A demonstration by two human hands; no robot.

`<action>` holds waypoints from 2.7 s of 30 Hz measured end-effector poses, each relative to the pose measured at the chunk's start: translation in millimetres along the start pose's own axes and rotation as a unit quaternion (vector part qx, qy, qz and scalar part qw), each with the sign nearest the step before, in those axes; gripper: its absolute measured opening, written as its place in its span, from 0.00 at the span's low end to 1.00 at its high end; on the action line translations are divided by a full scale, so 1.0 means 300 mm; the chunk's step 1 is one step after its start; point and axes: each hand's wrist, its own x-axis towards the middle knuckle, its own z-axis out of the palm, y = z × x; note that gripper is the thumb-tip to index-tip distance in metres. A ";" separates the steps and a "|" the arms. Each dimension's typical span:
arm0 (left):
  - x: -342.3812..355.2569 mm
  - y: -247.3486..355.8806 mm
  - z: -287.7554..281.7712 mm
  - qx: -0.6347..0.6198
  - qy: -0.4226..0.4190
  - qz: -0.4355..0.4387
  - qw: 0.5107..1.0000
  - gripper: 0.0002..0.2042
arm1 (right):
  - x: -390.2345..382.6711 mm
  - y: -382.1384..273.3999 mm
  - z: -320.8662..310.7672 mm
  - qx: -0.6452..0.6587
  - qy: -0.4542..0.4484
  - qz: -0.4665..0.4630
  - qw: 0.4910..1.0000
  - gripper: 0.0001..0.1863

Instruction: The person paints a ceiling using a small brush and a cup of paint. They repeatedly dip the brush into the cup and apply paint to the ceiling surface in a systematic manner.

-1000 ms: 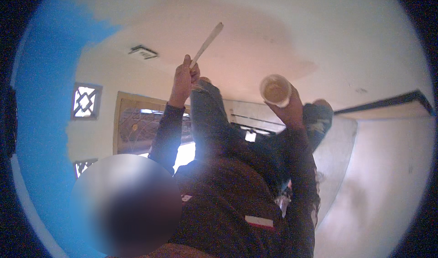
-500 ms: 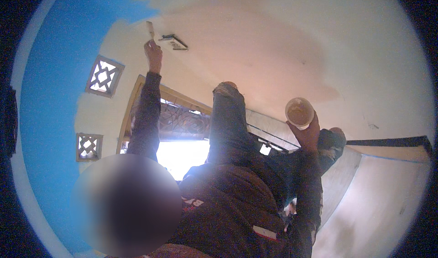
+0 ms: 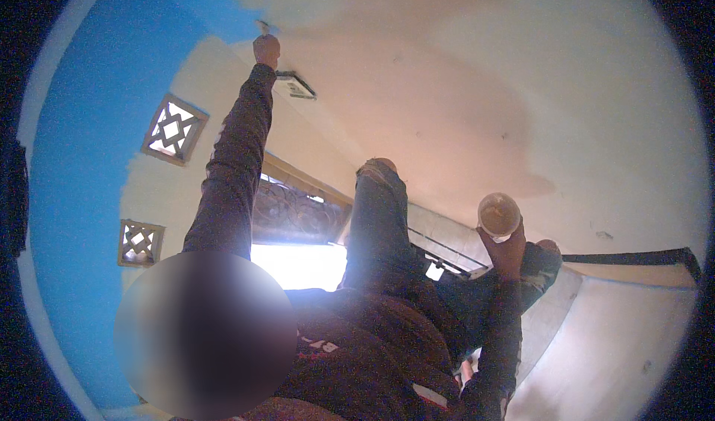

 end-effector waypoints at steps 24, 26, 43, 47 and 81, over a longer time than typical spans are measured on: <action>-0.235 -0.107 -0.326 -0.278 -0.003 -0.207 0.938 0.17 | 0.000 -0.024 0.027 0.032 -0.018 -0.005 0.999 0.38; -0.180 -0.134 -0.213 -0.222 0.024 -0.178 0.958 0.17 | 0.000 -0.024 0.029 0.028 -0.017 -0.004 0.999 0.37; -0.298 0.423 -0.495 -0.383 0.077 -0.071 0.918 0.15 | -0.004 -0.035 0.037 0.041 -0.024 -0.017 0.999 0.36; -0.388 0.468 -0.614 -0.443 0.019 -0.067 0.894 0.15 | 0.002 -0.030 0.036 0.058 -0.033 -0.013 0.998 0.36; -0.299 -0.173 -0.165 -0.227 -0.002 -0.175 0.958 0.24 | 0.016 -0.003 0.052 0.033 -0.042 0.004 0.999 0.42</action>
